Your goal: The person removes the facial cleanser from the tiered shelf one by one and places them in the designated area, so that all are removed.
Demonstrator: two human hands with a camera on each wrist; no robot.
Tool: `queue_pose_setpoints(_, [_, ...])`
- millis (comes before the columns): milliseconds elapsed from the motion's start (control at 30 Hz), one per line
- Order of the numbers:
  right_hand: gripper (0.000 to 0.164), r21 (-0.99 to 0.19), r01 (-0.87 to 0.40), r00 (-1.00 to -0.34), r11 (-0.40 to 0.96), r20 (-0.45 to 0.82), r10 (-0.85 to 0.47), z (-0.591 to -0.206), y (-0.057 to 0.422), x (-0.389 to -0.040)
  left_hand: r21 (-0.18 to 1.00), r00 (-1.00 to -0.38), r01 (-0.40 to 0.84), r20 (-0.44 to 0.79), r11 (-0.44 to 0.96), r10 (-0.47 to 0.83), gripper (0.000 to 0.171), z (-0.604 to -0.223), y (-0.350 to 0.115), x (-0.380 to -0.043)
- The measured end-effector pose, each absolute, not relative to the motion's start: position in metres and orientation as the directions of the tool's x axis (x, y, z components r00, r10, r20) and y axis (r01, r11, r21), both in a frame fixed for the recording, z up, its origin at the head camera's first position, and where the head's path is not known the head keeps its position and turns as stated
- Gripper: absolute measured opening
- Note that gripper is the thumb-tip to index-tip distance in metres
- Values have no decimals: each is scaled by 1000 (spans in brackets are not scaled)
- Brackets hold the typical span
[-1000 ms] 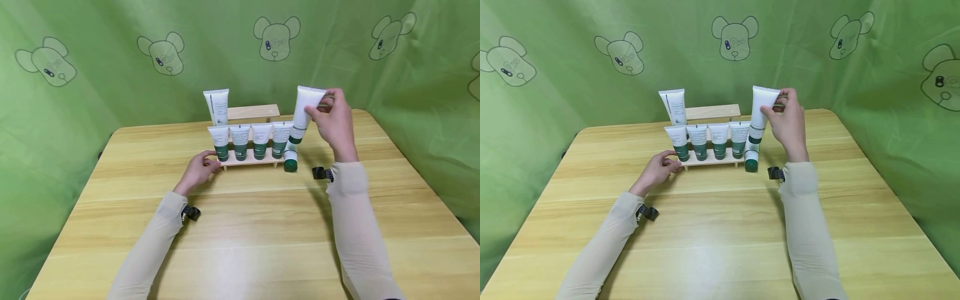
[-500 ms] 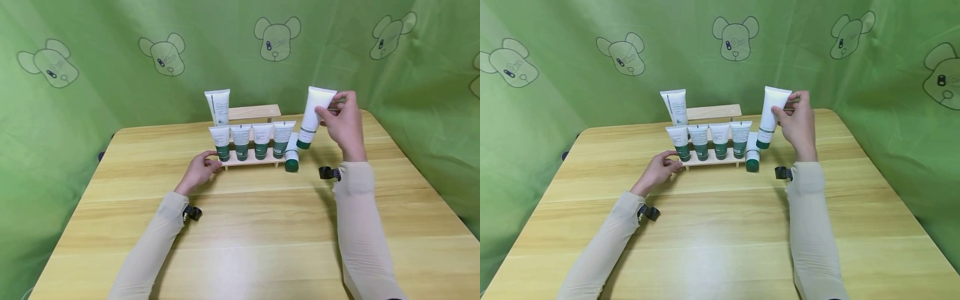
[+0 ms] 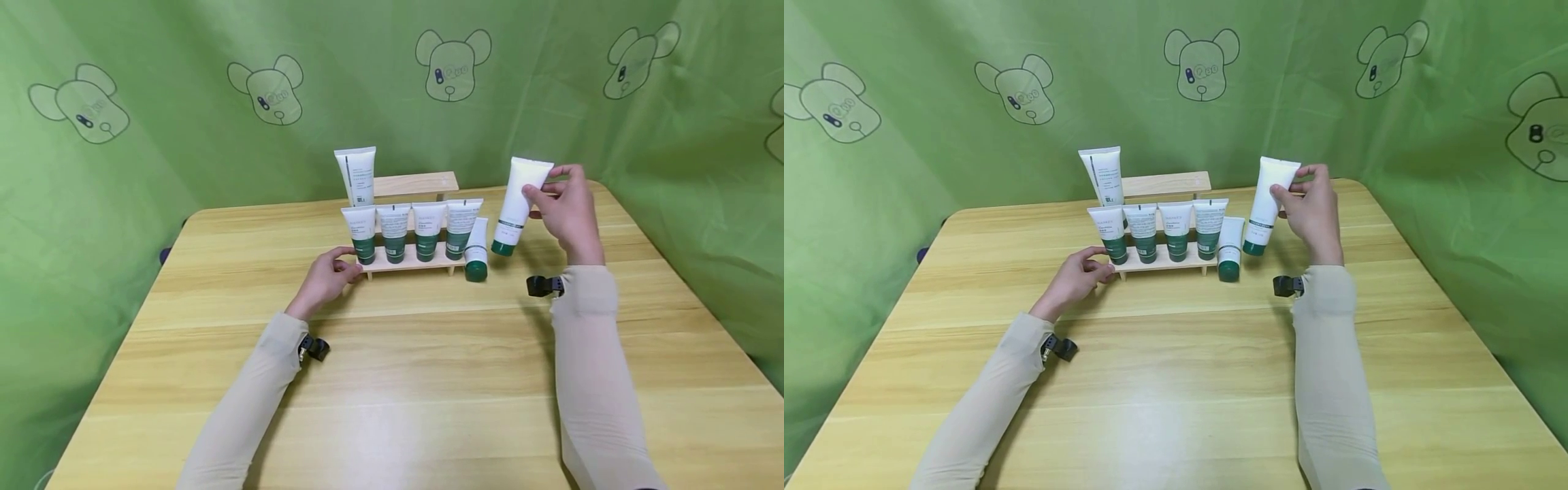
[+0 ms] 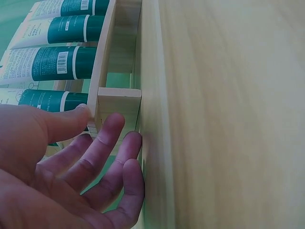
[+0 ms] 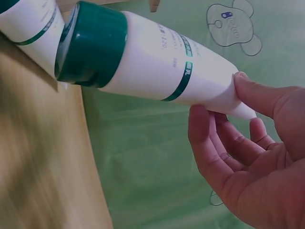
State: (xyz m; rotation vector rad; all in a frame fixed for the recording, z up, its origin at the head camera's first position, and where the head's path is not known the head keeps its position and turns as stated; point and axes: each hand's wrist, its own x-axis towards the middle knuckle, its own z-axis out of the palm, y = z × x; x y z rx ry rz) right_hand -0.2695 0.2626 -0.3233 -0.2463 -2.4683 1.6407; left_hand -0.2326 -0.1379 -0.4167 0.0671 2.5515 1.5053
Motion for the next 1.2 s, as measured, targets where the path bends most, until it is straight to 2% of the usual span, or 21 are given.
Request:
queue_pose_setpoints(367, [61,-889,90,-989,449,-25,149,-343,267,-276,874,-983,-43,-123,484,135,45,-416,-138,-233])
queue_pose_setpoints(967, [59,-901,138,-988,411,-98,117,-365,277,-282,875,-984,-53,-129,482,124,44,-414,-137,-231])
queue_pose_setpoints(1200, [64,-889,166,-986,427,-145,81,-373,281,-284,877,-984,-56,-130,477,124,44,-415,-138,-231])
